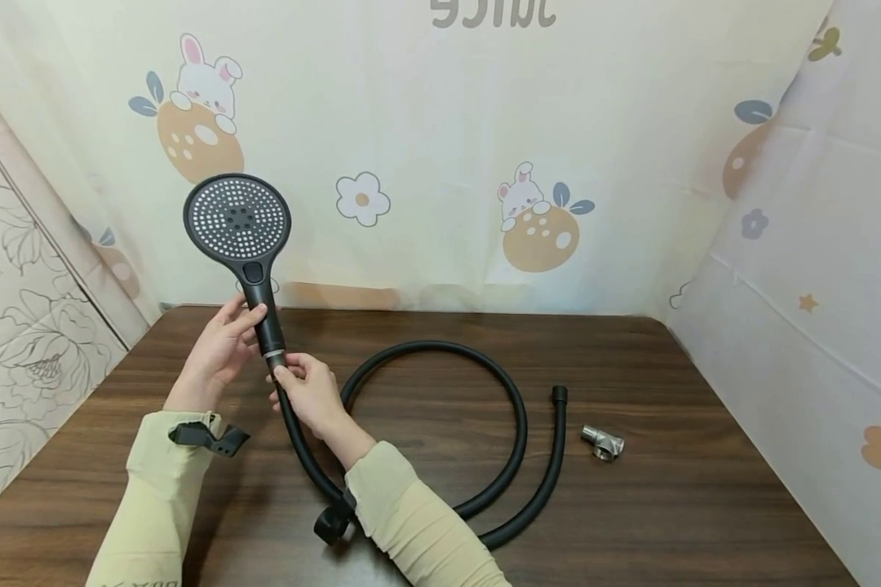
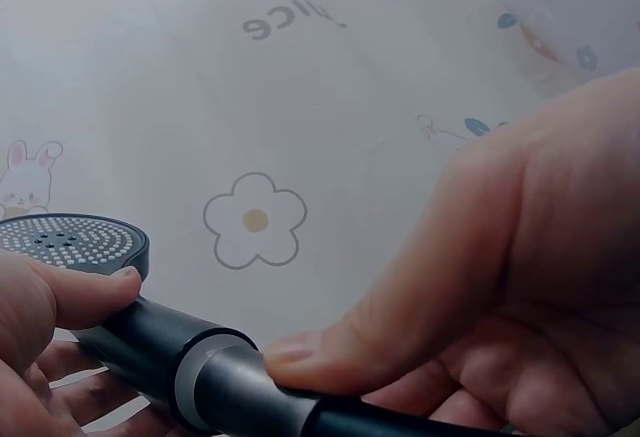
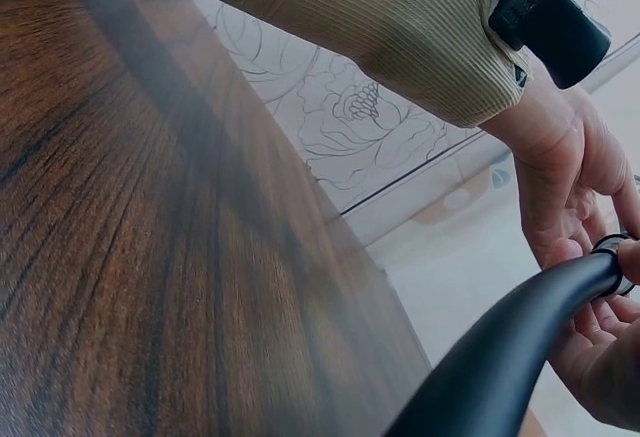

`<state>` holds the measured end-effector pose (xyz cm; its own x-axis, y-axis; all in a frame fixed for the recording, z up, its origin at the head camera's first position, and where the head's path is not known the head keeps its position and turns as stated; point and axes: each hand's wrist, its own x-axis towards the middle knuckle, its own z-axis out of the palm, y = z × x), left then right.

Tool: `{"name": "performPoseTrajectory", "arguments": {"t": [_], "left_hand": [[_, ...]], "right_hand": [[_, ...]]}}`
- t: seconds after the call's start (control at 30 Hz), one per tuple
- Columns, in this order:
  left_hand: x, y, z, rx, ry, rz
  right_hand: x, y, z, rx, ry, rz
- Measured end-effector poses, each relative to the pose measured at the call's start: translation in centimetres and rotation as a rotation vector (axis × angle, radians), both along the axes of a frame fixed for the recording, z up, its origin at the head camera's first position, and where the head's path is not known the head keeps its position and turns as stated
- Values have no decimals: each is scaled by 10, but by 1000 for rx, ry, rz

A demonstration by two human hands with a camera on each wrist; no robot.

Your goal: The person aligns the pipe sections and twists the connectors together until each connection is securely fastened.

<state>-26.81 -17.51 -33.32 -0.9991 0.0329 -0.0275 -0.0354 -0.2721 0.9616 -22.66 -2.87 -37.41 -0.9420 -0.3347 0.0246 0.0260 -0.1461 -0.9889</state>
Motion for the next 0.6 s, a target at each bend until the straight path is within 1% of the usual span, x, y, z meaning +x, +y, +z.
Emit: {"name": "performPoseTrajectory", "arguments": {"t": [0.27, 0.6], "left_hand": [[-1, 0, 1, -19, 4, 12], [0, 0, 0, -4, -1, 3]], "right_hand": [[-2, 0, -1, -52, -24, 2], [-2, -1, -5, -99, -36, -38]]}}
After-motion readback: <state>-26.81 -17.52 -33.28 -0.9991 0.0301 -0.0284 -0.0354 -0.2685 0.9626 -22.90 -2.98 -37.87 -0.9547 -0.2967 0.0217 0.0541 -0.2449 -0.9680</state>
